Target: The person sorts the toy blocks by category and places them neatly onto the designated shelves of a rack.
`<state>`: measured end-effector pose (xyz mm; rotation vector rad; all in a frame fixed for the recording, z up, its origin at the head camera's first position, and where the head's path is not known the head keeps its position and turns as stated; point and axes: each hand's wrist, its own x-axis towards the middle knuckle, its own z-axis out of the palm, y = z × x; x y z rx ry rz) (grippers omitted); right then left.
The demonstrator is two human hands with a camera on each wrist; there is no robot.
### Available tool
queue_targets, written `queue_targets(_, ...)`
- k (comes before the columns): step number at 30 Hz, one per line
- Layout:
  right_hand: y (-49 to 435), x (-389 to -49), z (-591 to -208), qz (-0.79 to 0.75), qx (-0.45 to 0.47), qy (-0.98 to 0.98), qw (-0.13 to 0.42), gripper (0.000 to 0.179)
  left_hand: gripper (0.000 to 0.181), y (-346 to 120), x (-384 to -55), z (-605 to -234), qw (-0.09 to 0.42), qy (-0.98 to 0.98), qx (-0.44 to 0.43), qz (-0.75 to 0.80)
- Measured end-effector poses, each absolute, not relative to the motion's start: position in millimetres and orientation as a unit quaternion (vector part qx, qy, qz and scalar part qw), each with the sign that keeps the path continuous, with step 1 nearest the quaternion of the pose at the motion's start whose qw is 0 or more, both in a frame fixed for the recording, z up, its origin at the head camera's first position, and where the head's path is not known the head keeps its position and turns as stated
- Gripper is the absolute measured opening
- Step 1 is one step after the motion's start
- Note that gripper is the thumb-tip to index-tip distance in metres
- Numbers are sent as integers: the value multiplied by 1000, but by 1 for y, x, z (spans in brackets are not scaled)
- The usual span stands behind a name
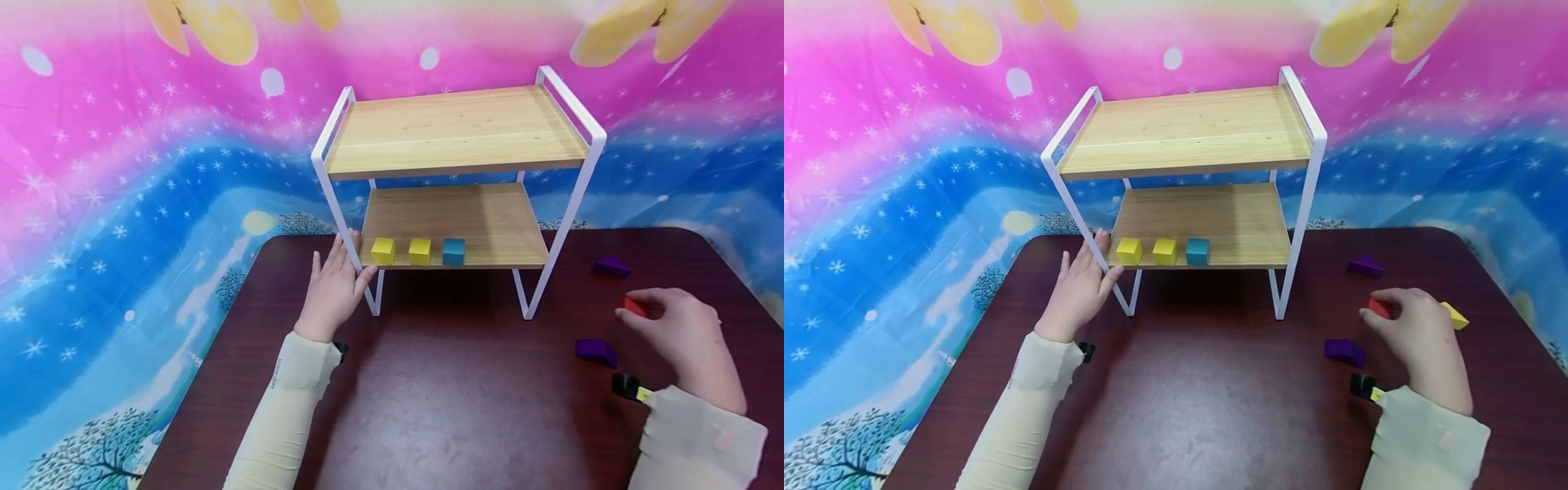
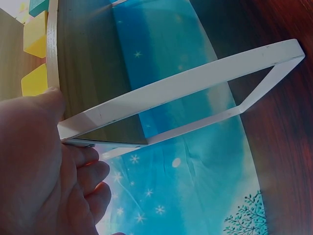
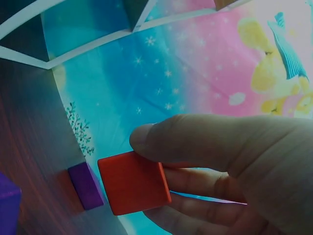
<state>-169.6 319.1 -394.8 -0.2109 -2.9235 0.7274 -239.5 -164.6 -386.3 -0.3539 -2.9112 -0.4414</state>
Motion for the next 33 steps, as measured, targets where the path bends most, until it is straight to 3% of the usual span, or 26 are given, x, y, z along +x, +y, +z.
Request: queue_targets(33,282,-169,-379,250,21,-964,88,47,74,-164,-240,-385,84,-980,-119,-139)
